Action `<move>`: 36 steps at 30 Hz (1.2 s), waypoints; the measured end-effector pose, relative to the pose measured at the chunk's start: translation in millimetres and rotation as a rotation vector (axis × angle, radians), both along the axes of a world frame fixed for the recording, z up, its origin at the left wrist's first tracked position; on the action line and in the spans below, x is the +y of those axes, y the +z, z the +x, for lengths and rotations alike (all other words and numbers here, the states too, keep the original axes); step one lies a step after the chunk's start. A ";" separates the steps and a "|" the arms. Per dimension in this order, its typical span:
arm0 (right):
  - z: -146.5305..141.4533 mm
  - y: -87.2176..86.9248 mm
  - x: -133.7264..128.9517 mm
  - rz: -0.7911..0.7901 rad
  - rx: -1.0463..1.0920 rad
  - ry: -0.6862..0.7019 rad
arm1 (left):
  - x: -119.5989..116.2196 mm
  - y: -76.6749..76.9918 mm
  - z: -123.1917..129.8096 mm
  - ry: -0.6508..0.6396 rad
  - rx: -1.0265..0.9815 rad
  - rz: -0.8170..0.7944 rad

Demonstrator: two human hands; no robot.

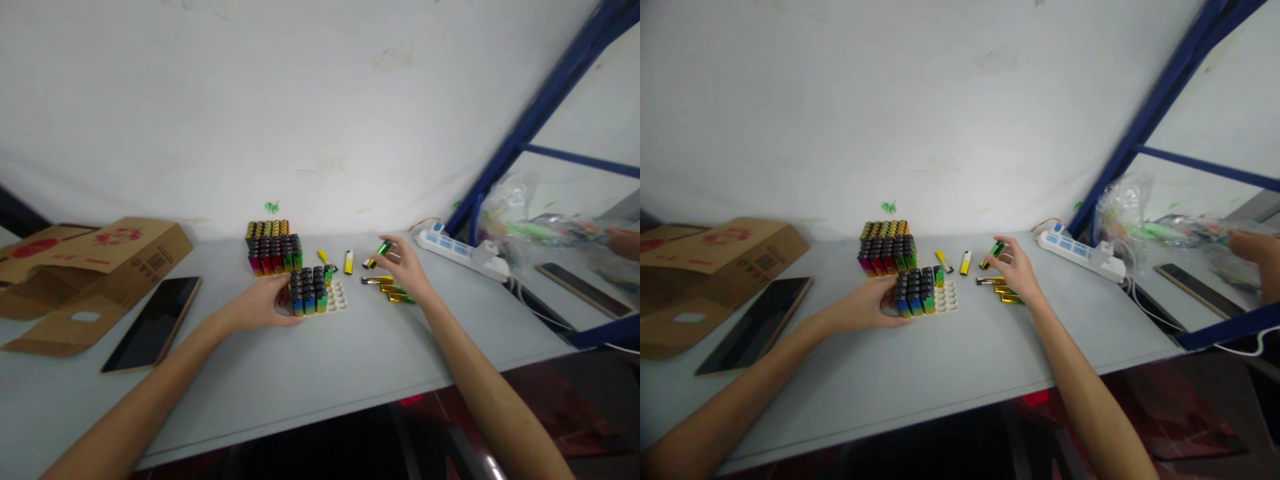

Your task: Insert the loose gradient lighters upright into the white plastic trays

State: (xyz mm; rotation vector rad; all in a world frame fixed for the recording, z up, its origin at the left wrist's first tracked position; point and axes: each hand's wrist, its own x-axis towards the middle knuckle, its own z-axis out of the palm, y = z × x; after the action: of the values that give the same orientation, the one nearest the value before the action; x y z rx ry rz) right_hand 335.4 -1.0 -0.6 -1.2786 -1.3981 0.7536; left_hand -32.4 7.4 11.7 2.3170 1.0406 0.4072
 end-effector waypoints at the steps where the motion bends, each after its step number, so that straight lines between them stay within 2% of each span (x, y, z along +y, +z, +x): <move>1: -4.9 1.9 -2.1 -0.028 0.066 0.039 | -0.1 0.0 0.0 0.001 0.000 0.005; 6: -27.2 13.3 -14.1 -0.121 0.349 0.176 | 0.9 -0.9 -1.0 0.004 0.011 0.002; 11: -42.7 21.5 -21.4 -0.153 0.447 0.284 | 1.3 -2.0 -1.7 0.002 0.011 -0.021; 13: -47.4 23.1 -22.7 -0.152 0.471 0.298 | 1.4 -2.6 -1.8 0.003 0.019 -0.023; 16: -51.7 23.0 -22.8 -0.144 0.491 0.240 | 1.8 -3.1 -1.9 0.007 0.026 -0.019; 21: -49.0 15.5 -20.5 -0.189 0.342 0.119 | 1.9 -2.3 -1.9 0.005 0.029 -0.018; 30: -43.9 3.7 -19.9 0.050 -0.164 -0.172 | 2.0 -1.6 -1.5 0.010 0.035 0.015; 36: -50.1 5.9 -21.6 0.086 -0.236 -0.155 | 1.5 0.5 -0.5 -0.002 0.028 0.025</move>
State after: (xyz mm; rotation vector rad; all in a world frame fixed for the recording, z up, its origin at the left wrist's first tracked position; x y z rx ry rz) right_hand 285.4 -22.7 5.3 -1.4245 -1.4807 0.4440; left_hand -33.0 9.0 12.2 2.3522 1.0517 0.3906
